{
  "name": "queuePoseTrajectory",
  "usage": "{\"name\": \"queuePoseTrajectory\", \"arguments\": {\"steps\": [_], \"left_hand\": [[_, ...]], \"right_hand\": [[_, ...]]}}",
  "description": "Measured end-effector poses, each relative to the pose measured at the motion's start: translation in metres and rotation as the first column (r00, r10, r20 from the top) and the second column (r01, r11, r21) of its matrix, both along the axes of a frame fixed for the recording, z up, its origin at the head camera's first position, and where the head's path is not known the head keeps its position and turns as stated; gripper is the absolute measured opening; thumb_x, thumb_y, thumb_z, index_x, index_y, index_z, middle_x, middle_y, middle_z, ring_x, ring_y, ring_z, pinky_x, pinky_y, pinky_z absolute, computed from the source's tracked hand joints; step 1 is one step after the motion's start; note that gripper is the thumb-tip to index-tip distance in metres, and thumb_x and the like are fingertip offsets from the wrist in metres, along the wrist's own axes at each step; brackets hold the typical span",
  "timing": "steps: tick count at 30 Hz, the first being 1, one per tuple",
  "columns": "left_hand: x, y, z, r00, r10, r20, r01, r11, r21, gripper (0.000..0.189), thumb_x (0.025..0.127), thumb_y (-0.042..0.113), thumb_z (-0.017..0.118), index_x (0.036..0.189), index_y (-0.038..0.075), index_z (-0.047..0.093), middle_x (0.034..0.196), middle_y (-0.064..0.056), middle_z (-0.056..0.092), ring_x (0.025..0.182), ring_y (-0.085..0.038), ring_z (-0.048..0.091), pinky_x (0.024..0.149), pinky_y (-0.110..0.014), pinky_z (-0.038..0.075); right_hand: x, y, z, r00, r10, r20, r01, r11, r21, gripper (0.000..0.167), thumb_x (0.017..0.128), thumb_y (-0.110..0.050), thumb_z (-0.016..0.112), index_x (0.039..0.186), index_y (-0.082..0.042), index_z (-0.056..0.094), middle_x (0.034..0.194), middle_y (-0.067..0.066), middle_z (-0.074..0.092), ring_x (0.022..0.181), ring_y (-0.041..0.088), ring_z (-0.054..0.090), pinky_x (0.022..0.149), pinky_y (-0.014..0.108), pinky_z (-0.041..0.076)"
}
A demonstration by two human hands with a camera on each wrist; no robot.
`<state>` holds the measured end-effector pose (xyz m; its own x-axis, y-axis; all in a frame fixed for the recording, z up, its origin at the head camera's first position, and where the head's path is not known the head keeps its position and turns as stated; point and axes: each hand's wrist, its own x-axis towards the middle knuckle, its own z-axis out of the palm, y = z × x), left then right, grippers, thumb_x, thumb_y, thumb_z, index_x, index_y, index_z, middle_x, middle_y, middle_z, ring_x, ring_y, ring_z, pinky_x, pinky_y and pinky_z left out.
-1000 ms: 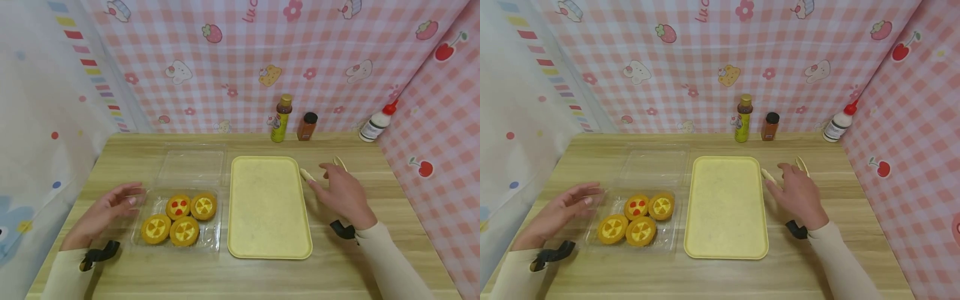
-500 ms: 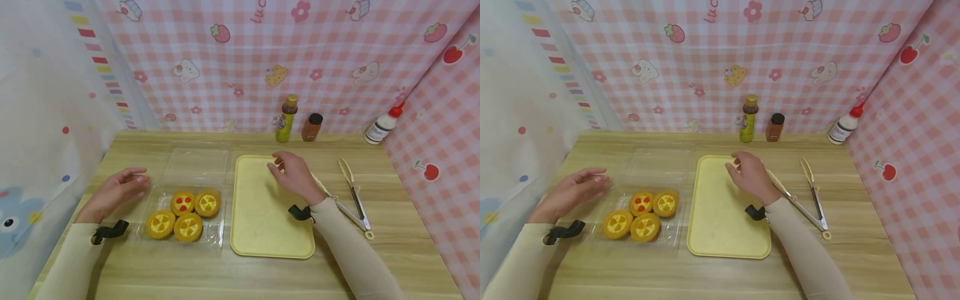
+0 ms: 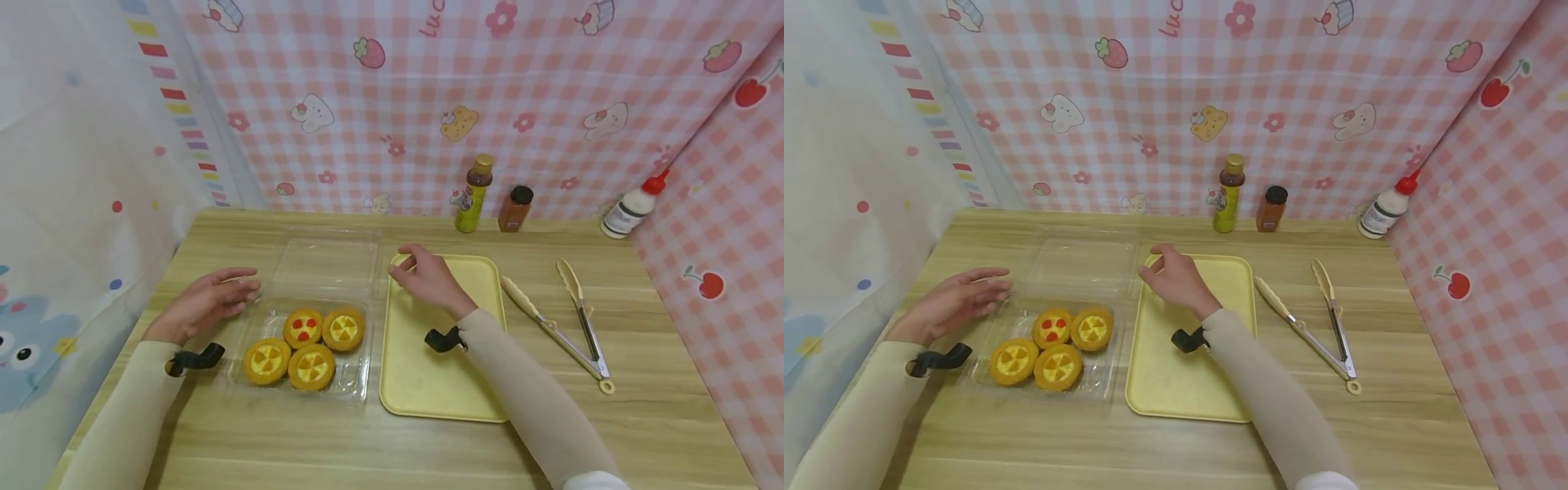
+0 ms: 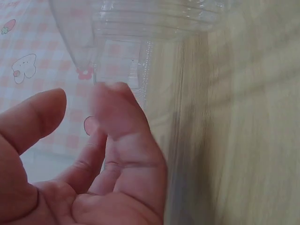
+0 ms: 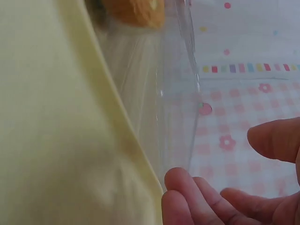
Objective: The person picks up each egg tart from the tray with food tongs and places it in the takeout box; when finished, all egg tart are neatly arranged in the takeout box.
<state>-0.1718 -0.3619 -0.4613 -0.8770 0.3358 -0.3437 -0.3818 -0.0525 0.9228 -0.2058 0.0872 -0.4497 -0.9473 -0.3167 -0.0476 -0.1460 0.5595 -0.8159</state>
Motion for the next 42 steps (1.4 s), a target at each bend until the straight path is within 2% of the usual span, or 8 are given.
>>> {"name": "queuePoseTrajectory", "arguments": {"steps": [3,6,12,16,22,28,34,42], "left_hand": [[-0.003,0.001,-0.001,1.0,0.001,0.024,-0.002,0.999,0.046,0.037,0.112,0.017,0.054,0.147,0.01,0.047,0.119,0.0,0.078,0.095,-0.007,0.074,0.076,-0.019,0.06],[-0.007,0.002,-0.004,0.999,-0.007,0.038,0.004,0.995,0.102,0.038,0.112,0.016,0.053,0.149,0.008,0.046,0.117,-0.002,0.079,0.091,-0.007,0.074,0.071,-0.018,0.059],[-0.011,0.005,-0.005,0.998,-0.026,0.054,0.016,0.984,0.18,0.037,0.111,0.009,0.054,0.148,0.01,0.047,0.113,-0.004,0.079,0.087,-0.008,0.075,0.067,-0.017,0.058],[-0.011,0.008,-0.008,0.998,-0.041,0.037,0.033,0.981,0.19,0.035,0.111,0.005,0.053,0.144,0.009,0.046,0.11,-0.003,0.078,0.086,-0.007,0.072,0.065,-0.018,0.056],[-0.011,0.009,-0.014,0.998,-0.064,0.008,0.061,0.976,0.207,0.03,0.111,0.001,0.049,0.14,0.008,0.05,0.106,-0.001,0.076,0.084,-0.007,0.067,0.064,-0.019,0.053],[-0.008,0.009,-0.02,0.999,-0.043,-0.021,0.047,0.973,0.227,0.03,0.111,-0.003,0.046,0.139,0.008,0.051,0.108,-0.001,0.076,0.085,-0.008,0.069,0.065,-0.018,0.054],[-0.006,0.008,-0.025,0.997,-0.053,-0.05,0.064,0.96,0.272,0.031,0.111,-0.004,0.045,0.136,0.01,0.054,0.112,-0.001,0.077,0.089,-0.009,0.072,0.066,-0.018,0.055],[-0.007,0.008,-0.027,0.997,-0.051,-0.061,0.067,0.951,0.3,0.032,0.11,-0.006,0.044,0.134,0.01,0.056,0.112,-0.001,0.077,0.089,-0.009,0.073,0.067,-0.019,0.056]], "right_hand": [[-0.001,-0.011,-0.004,0.995,-0.013,0.1,0.022,0.996,-0.09,0.064,0.104,-0.039,0.066,0.154,-0.003,0.047,0.112,0.009,0.073,0.091,0.026,0.076,0.079,0.038,0.059],[-0.001,-0.02,-0.006,0.979,-0.022,0.202,0.061,0.98,-0.188,0.065,0.104,-0.035,0.067,0.156,-0.003,0.043,0.114,0.013,0.071,0.092,0.028,0.077,0.081,0.036,0.062],[0.002,-0.034,-0.012,0.919,0.043,0.393,0.132,0.904,-0.406,0.066,0.104,-0.025,0.067,0.157,0.0,0.037,0.127,0.023,0.067,0.091,0.025,0.076,0.084,0.035,0.065],[0.003,-0.038,-0.017,0.887,0.064,0.457,0.181,0.862,-0.473,0.064,0.104,-0.022,0.068,0.155,0.001,0.036,0.131,0.024,0.066,0.089,0.021,0.075,0.081,0.031,0.064],[0.008,-0.042,-0.018,0.866,0.069,0.495,0.23,0.824,-0.518,0.069,0.1,-0.013,0.074,0.153,0.003,0.034,0.115,0.018,0.067,0.087,0.02,0.073,0.079,0.029,0.064],[0.018,-0.045,-0.019,0.873,0.079,0.482,0.217,0.821,-0.528,0.063,0.097,0.0,0.072,0.148,0.006,0.035,0.107,0.013,0.065,0.087,0.019,0.072,0.084,0.033,0.064],[0.025,-0.049,-0.019,0.881,0.107,0.461,0.19,0.811,-0.553,0.061,0.096,0.007,0.07,0.145,0.009,0.034,0.107,0.013,0.063,0.088,0.02,0.072,0.087,0.034,0.064],[0.027,-0.053,-0.022,0.87,0.046,0.491,0.277,0.778,-0.564,0.066,0.096,0.009,0.07,0.148,0.008,0.03,0.104,0.011,0.064,0.081,0.015,0.072,0.078,0.027,0.064]]}}
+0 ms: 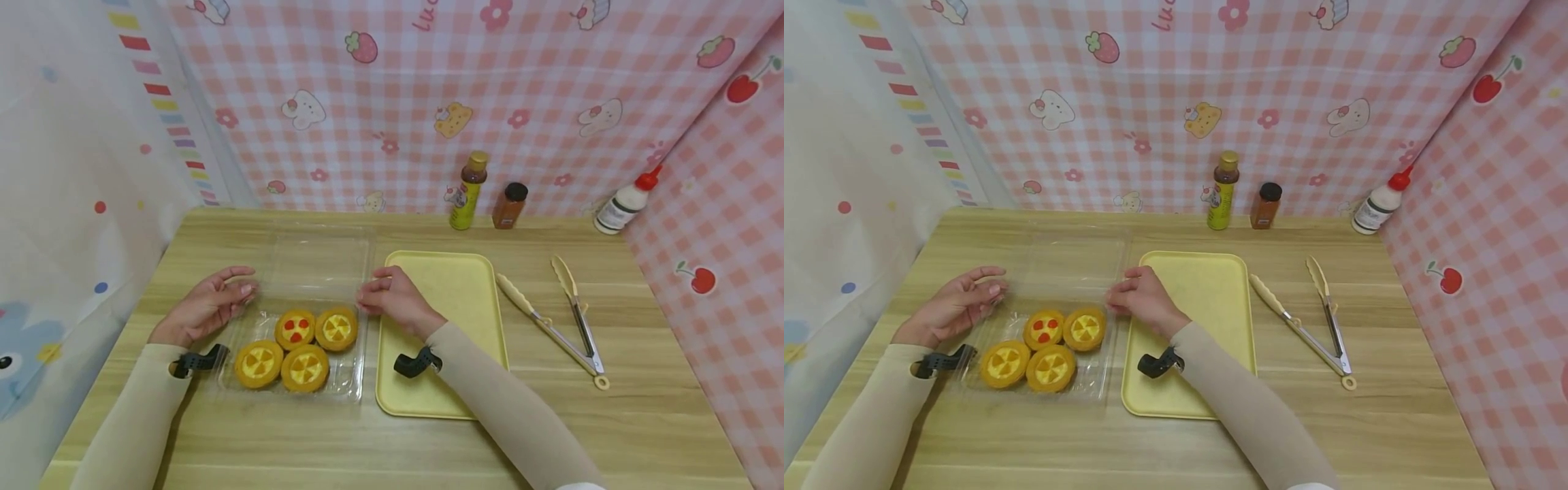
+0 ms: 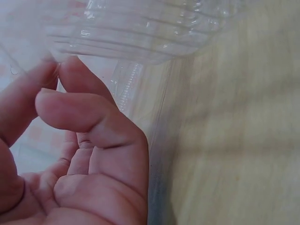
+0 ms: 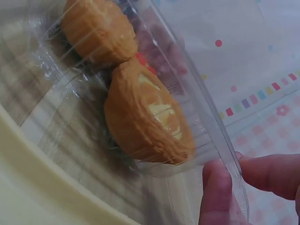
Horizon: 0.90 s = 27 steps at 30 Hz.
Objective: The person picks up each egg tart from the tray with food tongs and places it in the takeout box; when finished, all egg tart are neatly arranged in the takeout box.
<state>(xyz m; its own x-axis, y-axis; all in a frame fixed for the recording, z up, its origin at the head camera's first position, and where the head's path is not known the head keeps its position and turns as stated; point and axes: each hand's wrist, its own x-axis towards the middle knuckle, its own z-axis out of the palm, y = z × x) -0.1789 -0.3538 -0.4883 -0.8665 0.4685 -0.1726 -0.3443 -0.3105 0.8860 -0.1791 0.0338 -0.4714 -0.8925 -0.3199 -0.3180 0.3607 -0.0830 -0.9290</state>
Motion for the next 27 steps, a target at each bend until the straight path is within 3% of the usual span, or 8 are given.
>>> {"name": "queuePoseTrajectory", "arguments": {"steps": [7,12,16,21,27], "left_hand": [[0.0008,0.0003,0.0005,1.0,0.016,0.008,-0.016,1.0,0.025,0.033,0.11,-0.007,0.044,0.132,0.012,0.059,0.113,-0.001,0.077,0.092,-0.01,0.075,0.069,-0.02,0.057],[0.0007,0.0014,0.0006,1.0,0.024,0.001,-0.024,1.0,0.02,0.03,0.109,-0.007,0.047,0.13,0.012,0.058,0.111,0.0,0.077,0.091,-0.01,0.075,0.068,-0.02,0.057],[0.0002,0.0012,-0.001,1.0,0.024,-0.015,-0.023,0.999,0.039,0.03,0.109,-0.008,0.046,0.129,0.011,0.059,0.113,-0.001,0.076,0.092,-0.011,0.076,0.069,-0.02,0.058],[0.0012,-0.0025,-0.0038,0.998,-0.012,-0.069,0.02,0.993,0.12,0.04,0.108,-0.014,0.037,0.135,0.006,0.059,0.123,-0.006,0.073,0.105,-0.016,0.076,0.085,-0.024,0.062],[0.0021,-0.0048,-0.0064,0.991,-0.065,-0.12,0.091,0.969,0.229,0.05,0.106,-0.021,0.029,0.141,0.002,0.057,0.133,-0.011,0.07,0.117,-0.02,0.073,0.099,-0.029,0.059]], "right_hand": [[-0.0021,-0.0015,0.0,1.0,0.01,0.0,-0.01,1.0,0.0,0.058,0.097,0.007,0.069,0.148,0.007,0.04,0.101,0.008,0.066,0.081,0.014,0.072,0.076,0.025,0.063],[-0.0006,-0.0017,0.0011,0.999,0.016,-0.049,-0.015,1.0,0.023,0.056,0.096,0.005,0.071,0.143,0.001,0.041,0.096,0.006,0.067,0.08,0.015,0.072,0.071,0.026,0.062],[0.0009,-0.0009,0.0013,0.999,0.001,-0.051,-0.001,1.0,0.017,0.053,0.096,0.003,0.071,0.14,-0.005,0.042,0.101,0.005,0.068,0.082,0.017,0.071,0.066,0.029,0.06],[0.0021,0.001,0.0046,1.0,-0.013,-0.024,0.013,1.0,-0.01,0.047,0.097,0.001,0.072,0.136,-0.01,0.047,0.109,0.007,0.068,0.088,0.019,0.071,0.064,0.029,0.06],[0.001,0.0058,0.0066,1.0,-0.025,-0.01,0.024,0.998,-0.057,0.038,0.103,-0.005,0.066,0.138,-0.008,0.05,0.121,0.016,0.07,0.089,0.018,0.074,0.068,0.031,0.061]]}}
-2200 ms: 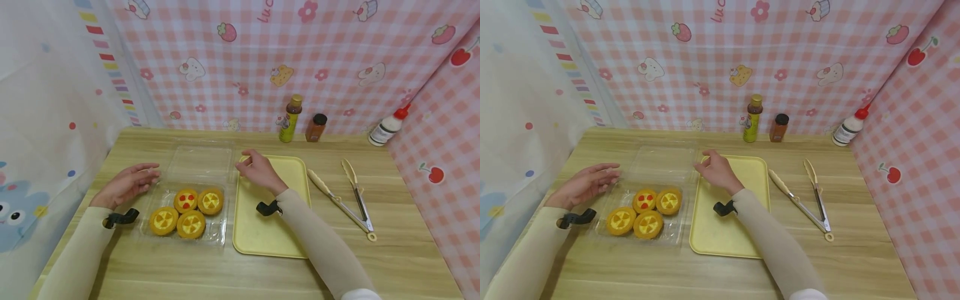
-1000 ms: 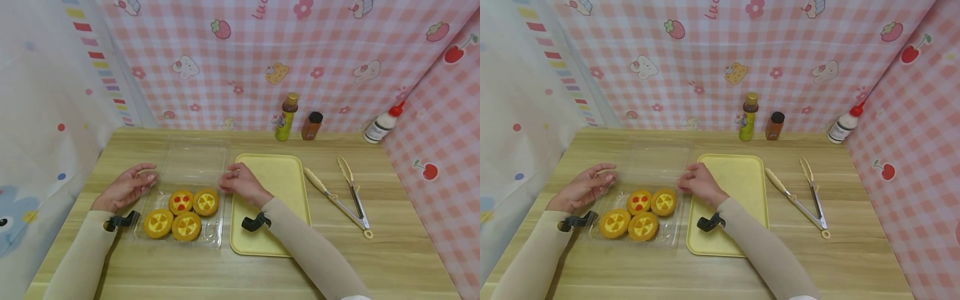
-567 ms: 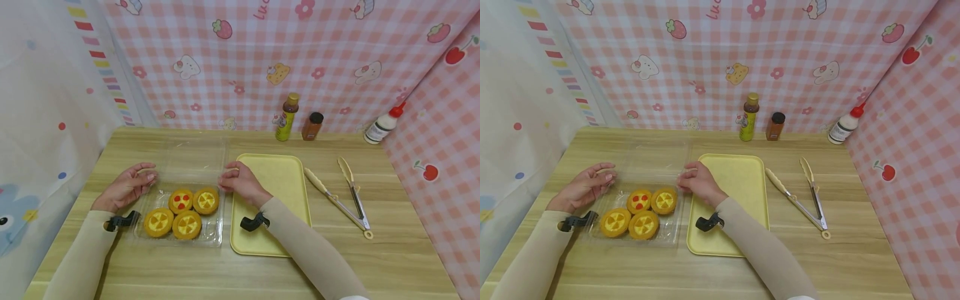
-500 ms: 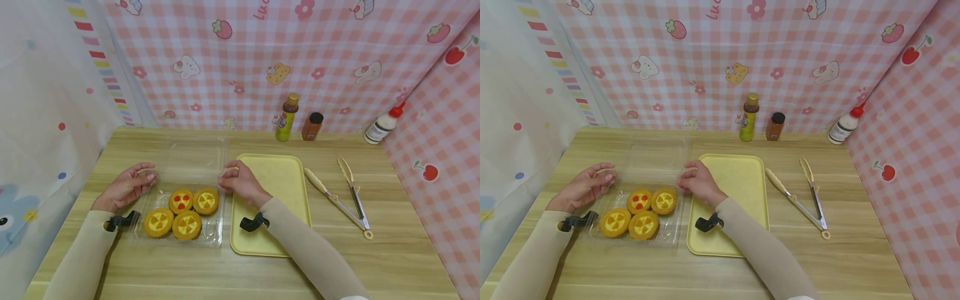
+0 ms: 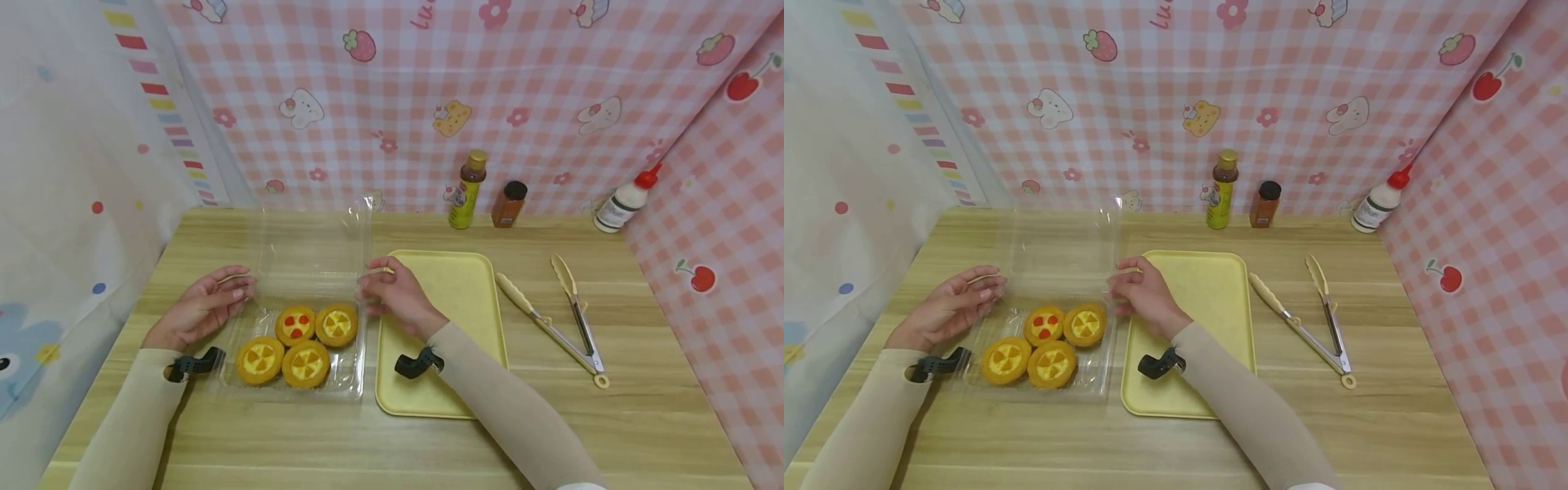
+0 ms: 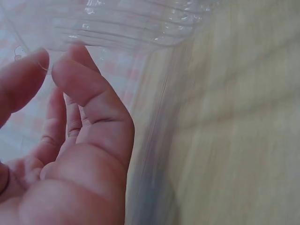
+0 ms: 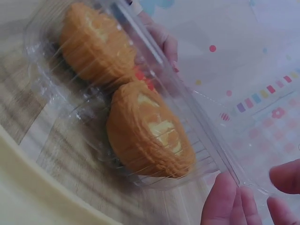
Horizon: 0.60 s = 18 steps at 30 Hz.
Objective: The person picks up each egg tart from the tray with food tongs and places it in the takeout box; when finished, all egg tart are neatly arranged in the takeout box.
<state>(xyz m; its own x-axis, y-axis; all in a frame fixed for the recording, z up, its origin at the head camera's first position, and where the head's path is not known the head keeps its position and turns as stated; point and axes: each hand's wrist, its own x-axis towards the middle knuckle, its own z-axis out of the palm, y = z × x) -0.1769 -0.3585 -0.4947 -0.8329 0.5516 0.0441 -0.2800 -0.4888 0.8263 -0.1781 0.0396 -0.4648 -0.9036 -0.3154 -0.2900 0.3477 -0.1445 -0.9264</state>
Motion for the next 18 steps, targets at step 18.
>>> {"name": "queuePoseTrajectory", "arguments": {"steps": [18], "left_hand": [[0.0003,-0.0014,-0.0054,1.0,-0.021,-0.004,0.021,0.997,0.073,0.05,0.107,-0.02,0.027,0.135,-0.002,0.064,0.135,-0.014,0.069,0.123,-0.022,0.072,0.106,-0.03,0.055]], "right_hand": [[0.0004,0.0051,0.0019,0.996,0.005,0.091,0.006,0.992,-0.124,0.042,0.113,-0.037,0.05,0.134,-0.001,0.059,0.115,0.004,0.068,0.098,0.017,0.073,0.078,0.033,0.065]]}}
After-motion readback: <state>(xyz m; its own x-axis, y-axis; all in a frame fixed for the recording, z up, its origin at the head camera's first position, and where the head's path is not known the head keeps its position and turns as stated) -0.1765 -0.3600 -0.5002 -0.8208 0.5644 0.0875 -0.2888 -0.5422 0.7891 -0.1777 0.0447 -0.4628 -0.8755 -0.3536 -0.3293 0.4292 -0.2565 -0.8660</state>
